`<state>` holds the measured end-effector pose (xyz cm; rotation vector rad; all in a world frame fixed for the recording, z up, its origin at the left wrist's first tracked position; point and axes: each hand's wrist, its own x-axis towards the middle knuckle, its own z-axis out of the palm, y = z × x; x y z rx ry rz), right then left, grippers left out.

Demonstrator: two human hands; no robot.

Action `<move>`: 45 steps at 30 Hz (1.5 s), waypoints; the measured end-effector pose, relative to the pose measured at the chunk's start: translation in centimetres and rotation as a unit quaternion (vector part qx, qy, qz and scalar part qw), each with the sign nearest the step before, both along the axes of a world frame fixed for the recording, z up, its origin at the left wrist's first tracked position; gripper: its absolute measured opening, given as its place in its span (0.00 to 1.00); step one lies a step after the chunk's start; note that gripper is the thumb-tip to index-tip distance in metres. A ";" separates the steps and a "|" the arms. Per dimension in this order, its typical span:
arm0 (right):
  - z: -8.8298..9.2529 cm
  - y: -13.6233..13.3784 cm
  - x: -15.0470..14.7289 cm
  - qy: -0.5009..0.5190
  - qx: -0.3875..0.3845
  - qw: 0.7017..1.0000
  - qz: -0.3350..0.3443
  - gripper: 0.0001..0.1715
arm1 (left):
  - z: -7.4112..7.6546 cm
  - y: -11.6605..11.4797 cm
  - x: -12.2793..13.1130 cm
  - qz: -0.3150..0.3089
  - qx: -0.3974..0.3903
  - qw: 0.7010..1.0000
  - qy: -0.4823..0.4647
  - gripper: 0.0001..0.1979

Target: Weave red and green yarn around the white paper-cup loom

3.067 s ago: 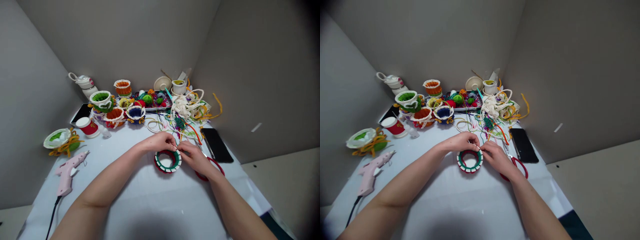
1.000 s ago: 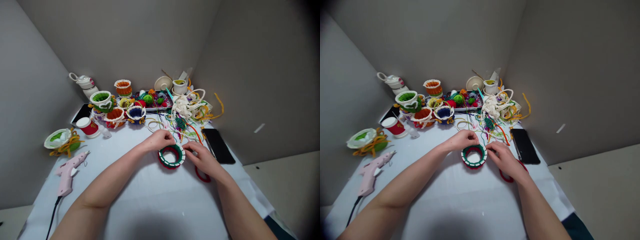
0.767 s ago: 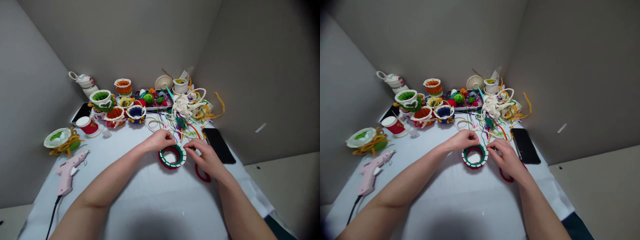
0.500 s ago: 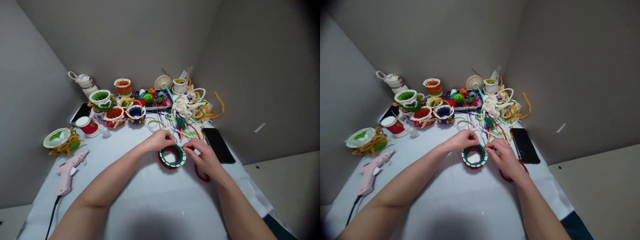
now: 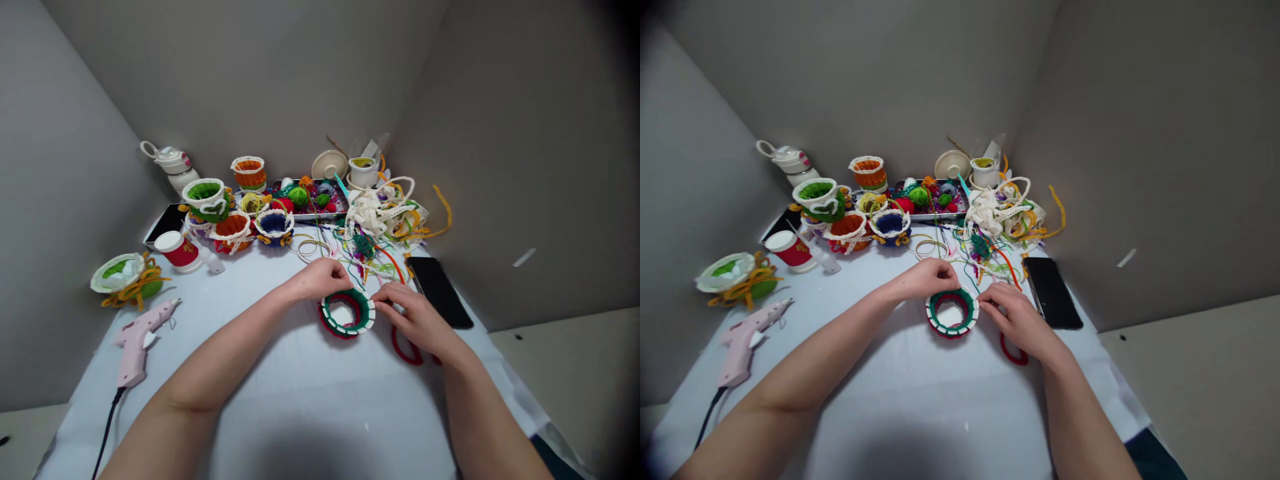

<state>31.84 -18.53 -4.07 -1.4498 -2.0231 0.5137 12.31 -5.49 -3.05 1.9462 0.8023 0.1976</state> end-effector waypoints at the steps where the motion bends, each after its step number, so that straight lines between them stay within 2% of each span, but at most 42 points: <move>1: -0.2 0.1 -0.1 -0.002 -0.008 1.000 0.003 0.09 | 0.2 0.1 -0.1 -0.005 0.006 1.000 0.007 0.11; 5: -1.4 0.5 -0.7 0.011 -0.018 1.000 -0.007 0.08 | 1.2 0.3 -0.7 -0.030 0.009 0.999 0.028 0.10; 9: -2.2 0.9 -1.4 0.041 -0.021 0.999 -0.024 0.08 | 1.7 0.0 -0.7 -0.034 -0.031 0.999 -0.004 0.12; 15: -2.4 1.2 -1.7 0.057 -0.019 0.998 -0.032 0.08 | 0.2 -0.3 0.2 -0.052 -0.067 0.996 -0.042 0.15; 18: -2.1 1.1 -1.3 0.046 -0.026 0.998 -0.030 0.09 | -0.5 -0.1 0.3 -0.039 -0.071 0.996 -0.037 0.15; 25: -0.6 0.3 0.1 0.037 0.000 0.999 -0.028 0.08 | -0.7 -0.2 0.4 0.010 -0.074 0.997 -0.033 0.15; 29: -0.3 0.0 0.1 0.058 0.018 0.997 -0.042 0.08 | -0.8 -0.4 0.5 0.012 -0.060 0.998 -0.027 0.15; 35: 0.0 0.0 -1.0 0.049 0.056 0.997 -0.021 0.07 | -0.6 -0.5 0.6 0.014 -0.055 0.998 -0.023 0.14; 39: 0.4 -0.2 -0.7 0.022 0.058 0.998 0.006 0.06 | -0.6 -0.4 0.5 0.017 -0.052 0.998 -0.022 0.13; 45: 0.4 -0.4 0.4 0.024 0.038 0.999 0.006 0.07 | -0.5 -0.2 0.4 0.013 -0.064 0.998 -0.014 0.11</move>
